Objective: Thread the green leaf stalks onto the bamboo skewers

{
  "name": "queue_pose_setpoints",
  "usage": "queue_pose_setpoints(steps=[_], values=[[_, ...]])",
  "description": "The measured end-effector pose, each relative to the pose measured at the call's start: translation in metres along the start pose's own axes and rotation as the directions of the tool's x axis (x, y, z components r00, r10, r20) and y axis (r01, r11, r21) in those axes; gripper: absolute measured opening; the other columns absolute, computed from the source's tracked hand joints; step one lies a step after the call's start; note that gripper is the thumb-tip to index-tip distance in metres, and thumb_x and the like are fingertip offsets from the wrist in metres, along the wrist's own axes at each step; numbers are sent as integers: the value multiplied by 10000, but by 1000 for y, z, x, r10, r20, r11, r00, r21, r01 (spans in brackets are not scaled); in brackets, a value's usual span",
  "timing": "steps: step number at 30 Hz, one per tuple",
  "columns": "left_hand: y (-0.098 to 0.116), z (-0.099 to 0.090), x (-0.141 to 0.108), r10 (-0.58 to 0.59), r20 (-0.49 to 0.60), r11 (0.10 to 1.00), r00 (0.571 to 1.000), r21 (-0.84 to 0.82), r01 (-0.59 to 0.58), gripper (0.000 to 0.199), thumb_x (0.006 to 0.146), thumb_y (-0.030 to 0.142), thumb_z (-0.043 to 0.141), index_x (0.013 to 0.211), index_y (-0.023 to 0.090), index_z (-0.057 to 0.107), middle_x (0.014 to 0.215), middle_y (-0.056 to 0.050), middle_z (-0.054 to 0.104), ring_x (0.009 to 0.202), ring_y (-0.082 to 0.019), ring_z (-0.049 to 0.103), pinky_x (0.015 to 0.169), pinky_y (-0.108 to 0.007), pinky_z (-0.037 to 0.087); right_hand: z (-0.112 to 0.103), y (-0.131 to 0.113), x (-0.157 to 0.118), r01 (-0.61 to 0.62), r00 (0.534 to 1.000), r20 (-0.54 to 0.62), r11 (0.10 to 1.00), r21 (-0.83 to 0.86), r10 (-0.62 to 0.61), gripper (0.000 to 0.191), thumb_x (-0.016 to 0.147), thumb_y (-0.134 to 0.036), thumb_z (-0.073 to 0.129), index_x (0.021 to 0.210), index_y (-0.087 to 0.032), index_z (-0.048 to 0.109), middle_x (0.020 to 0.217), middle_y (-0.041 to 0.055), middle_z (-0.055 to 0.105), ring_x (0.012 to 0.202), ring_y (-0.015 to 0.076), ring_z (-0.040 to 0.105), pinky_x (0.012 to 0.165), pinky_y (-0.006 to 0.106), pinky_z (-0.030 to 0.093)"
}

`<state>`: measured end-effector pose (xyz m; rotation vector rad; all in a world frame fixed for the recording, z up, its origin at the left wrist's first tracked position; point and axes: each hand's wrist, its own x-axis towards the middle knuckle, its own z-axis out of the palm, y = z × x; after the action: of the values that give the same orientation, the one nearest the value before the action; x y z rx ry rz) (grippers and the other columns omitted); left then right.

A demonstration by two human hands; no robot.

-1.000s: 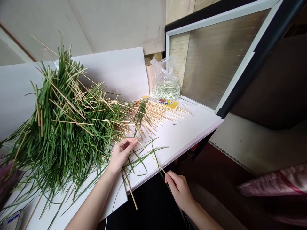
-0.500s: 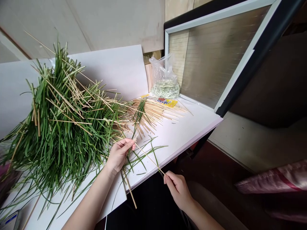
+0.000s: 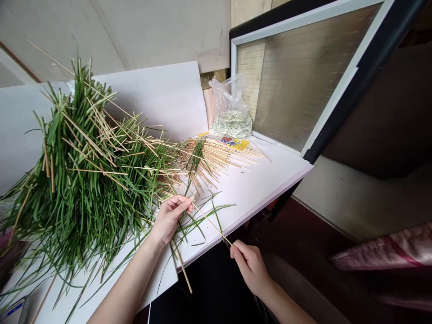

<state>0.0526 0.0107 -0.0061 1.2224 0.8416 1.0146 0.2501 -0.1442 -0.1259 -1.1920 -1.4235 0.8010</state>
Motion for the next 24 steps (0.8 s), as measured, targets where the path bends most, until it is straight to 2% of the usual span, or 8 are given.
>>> queue_pose_setpoints(steps=[6, 13, 18, 24], values=[[0, 0, 0, -8, 39, 1000, 999, 29, 7, 294, 725, 396, 851, 724, 131, 723, 649, -21, 684, 615, -101, 558, 640, -215, 445, 0, 2, -1, 8, 1000, -2, 1000, 2, -8, 339, 1075, -296, 387, 760, -226, 492, 653, -33, 420, 563, 158, 417, 550, 282, 308], [-4, 7, -4, -100, 142, 993, 985, 71, 91, 340, 673, 416, 881, 686, 128, 703, 656, -26, 697, 614, -104, 571, 639, -221, 442, 1, 1, -2, 12, 1000, -10, 1000, 4, -11, 339, 1074, -287, 392, 757, -223, 493, 652, -36, 420, 559, 150, 407, 549, 277, 308], [-10, 9, -5, -93, 183, 990, 979, 119, 72, 340, 675, 411, 880, 685, 128, 693, 673, -19, 684, 650, -115, 585, 671, -235, 451, 1, 0, -1, 13, 1000, -12, 1000, 6, -13, 339, 1073, -288, 391, 756, -223, 492, 653, -36, 423, 562, 150, 411, 548, 276, 308], [-11, 14, -8, -81, 214, 977, 973, 208, 36, 337, 722, 425, 845, 700, 128, 685, 680, -8, 653, 644, -110, 559, 640, -228, 423, 1, -1, 0, 19, 1000, -18, 1000, 0, -19, 333, 1070, -280, 391, 759, -223, 496, 658, -34, 433, 569, 153, 428, 556, 277, 314]])
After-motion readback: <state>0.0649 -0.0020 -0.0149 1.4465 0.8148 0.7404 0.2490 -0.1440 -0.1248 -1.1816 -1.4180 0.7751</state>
